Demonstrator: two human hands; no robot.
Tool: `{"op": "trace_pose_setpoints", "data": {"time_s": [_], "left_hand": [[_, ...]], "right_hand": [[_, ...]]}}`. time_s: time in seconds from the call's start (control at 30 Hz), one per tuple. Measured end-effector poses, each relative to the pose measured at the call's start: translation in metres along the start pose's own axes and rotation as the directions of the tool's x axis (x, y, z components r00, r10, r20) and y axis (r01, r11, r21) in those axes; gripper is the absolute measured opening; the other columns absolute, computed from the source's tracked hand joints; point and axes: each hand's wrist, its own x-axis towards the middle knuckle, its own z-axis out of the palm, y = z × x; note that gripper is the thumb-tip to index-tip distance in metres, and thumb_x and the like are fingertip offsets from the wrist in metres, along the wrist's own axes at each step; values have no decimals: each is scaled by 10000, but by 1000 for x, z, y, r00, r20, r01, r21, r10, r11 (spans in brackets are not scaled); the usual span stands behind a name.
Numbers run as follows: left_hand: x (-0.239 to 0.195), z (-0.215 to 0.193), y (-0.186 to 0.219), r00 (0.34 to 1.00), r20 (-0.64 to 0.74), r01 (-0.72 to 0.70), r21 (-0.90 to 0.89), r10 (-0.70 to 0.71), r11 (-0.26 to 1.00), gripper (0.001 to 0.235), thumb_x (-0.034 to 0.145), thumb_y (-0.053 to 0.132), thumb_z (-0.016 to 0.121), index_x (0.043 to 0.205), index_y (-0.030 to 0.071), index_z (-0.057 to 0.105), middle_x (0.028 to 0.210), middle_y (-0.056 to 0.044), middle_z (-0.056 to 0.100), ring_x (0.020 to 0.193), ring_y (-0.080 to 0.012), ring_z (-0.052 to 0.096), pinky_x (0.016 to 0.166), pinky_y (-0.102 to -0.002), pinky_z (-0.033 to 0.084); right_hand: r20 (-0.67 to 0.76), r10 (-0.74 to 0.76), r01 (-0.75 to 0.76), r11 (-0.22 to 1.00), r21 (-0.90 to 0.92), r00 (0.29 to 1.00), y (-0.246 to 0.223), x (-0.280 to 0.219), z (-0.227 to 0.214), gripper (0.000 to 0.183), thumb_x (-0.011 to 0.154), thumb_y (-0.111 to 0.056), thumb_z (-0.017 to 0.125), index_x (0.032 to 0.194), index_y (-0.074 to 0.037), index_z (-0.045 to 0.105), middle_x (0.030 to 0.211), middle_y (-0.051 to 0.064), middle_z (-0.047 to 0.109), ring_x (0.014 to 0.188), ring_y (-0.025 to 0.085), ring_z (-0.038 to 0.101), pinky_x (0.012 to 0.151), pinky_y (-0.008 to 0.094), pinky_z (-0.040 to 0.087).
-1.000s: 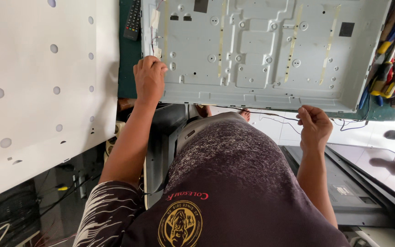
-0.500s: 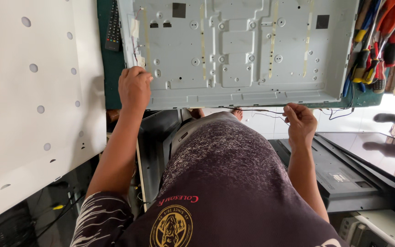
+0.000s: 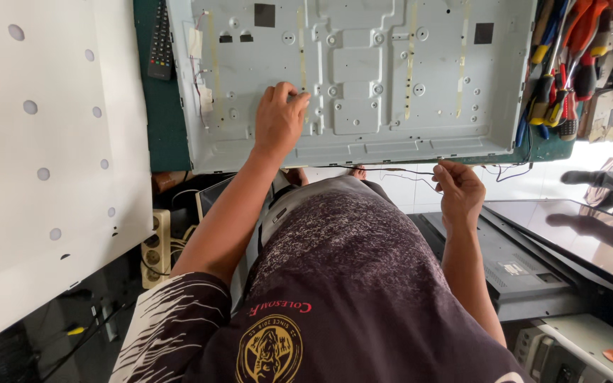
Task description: The person applies adhesive tape to a long, thin electronic component, likely a backlight strip, and places it onto the back of a disassembled TV chassis. They then use a screwdriver to secure the component and the chassis with screws.
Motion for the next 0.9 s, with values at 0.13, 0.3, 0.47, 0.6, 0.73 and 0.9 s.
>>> {"op": "trace_pose_setpoints", "data": {"time_s": [0.13, 0.3, 0.47, 0.6, 0.73, 0.9], "left_hand": [[9, 3, -6, 999, 22, -39, 74, 38, 997, 44, 1023, 198, 749, 1011, 204, 707, 1019, 4, 479, 886, -252, 630, 679, -358, 550], [5, 12, -15, 994, 57, -95, 91, 90, 991, 101, 1019, 215, 764, 962, 204, 682, 1006, 25, 459, 867, -213, 601, 671, -333, 524], [9, -5, -6, 998, 57, -36, -46, 38, 998, 44, 1055, 156, 737, 1013, 150, 747, 981, 4, 544, 886, -209, 660, 769, -324, 565], [13, -4, -8, 993, 54, 118, -190, -109, 975, 14, 1043, 128, 756, 1042, 127, 742, 956, 16, 608, 923, -189, 702, 812, -306, 582], [16, -1, -12, 978, 72, 207, -239, -196, 949, 78, 999, 148, 801, 1006, 146, 723, 921, 51, 617, 938, -164, 708, 807, -295, 587], [26, 8, -13, 955, 137, 285, -194, -262, 938, 168, 870, 185, 891, 889, 149, 728, 805, -1, 659, 864, -240, 717, 789, -348, 593]], "right_hand": [[-31, -14, 13, 1000, -19, 999, 9, -4, -4, 112, 1097, -6, 730, 1184, 64, 722, 963, 149, 663, 937, 199, 686, 784, 282, 569], [-114, 61, -59, 998, 21, 992, 15, -21, -11, 130, 1070, -12, 763, 1164, 73, 734, 926, 157, 687, 884, 204, 704, 734, 278, 569], [-133, 71, -65, 997, 44, 989, 24, -24, -14, 145, 1067, -24, 781, 1169, 68, 737, 925, 154, 696, 884, 194, 708, 729, 273, 570], [-135, 88, -80, 995, 62, 987, 32, -23, -15, 126, 1061, -17, 781, 1163, 49, 749, 929, 155, 702, 886, 203, 716, 735, 276, 584], [-108, 98, -91, 994, 65, 989, 19, -20, -9, 119, 1074, -8, 754, 1176, 52, 743, 944, 162, 692, 902, 217, 711, 752, 281, 577], [-107, 94, -87, 994, 72, 990, 5, -15, -4, 129, 1057, -15, 767, 1153, 66, 741, 932, 164, 702, 891, 209, 712, 722, 277, 568]]}}
